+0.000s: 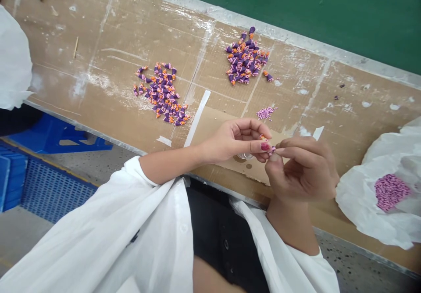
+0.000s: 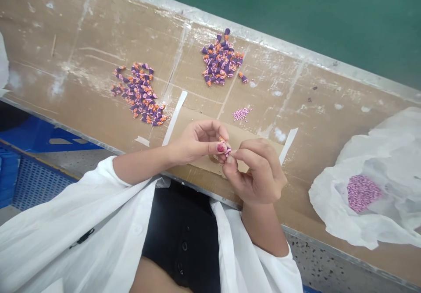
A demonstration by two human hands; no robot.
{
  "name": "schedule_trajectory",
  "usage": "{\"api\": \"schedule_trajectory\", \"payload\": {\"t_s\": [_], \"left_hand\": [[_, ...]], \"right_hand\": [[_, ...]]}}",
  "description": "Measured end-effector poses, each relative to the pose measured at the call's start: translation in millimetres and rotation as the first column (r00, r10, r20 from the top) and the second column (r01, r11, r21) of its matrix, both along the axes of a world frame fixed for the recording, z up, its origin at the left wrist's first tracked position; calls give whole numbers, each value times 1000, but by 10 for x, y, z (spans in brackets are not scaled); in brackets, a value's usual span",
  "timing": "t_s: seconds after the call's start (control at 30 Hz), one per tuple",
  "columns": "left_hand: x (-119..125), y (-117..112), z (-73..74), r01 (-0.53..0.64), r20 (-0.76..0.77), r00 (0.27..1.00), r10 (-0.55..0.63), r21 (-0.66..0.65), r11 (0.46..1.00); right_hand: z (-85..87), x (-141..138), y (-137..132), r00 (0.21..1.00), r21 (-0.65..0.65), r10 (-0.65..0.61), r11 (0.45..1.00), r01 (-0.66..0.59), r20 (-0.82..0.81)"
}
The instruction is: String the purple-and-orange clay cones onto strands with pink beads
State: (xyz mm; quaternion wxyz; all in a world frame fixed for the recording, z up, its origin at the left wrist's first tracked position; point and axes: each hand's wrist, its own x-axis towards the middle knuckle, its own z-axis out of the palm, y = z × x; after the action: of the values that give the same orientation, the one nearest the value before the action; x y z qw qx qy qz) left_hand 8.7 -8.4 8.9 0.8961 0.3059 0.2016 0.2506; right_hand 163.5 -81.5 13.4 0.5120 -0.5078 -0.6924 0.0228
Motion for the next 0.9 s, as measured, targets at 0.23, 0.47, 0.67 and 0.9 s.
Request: {"api": "schedule_trajectory", "payload": {"t_s": [0.23,0.47,0.67,0.9], "left_hand": [[-88,100,71,-71,-24,997,80,257,964],[-4,825,-104,-81,-432,827,361,543,836],[15,1426,-191,157,-556,553,620,801,578],[-555,1273,109,356,-561,492,666,827,435]], "right_hand": [[-156,89,-46,979,70,-151,984,162,-140],[-103,96,-33,963,95,-223,966,239,-154],[-66,93,-8,974,161,-212,962,222,-81],[-47,111,-35,967,123,-243,960,251,-72]]}}
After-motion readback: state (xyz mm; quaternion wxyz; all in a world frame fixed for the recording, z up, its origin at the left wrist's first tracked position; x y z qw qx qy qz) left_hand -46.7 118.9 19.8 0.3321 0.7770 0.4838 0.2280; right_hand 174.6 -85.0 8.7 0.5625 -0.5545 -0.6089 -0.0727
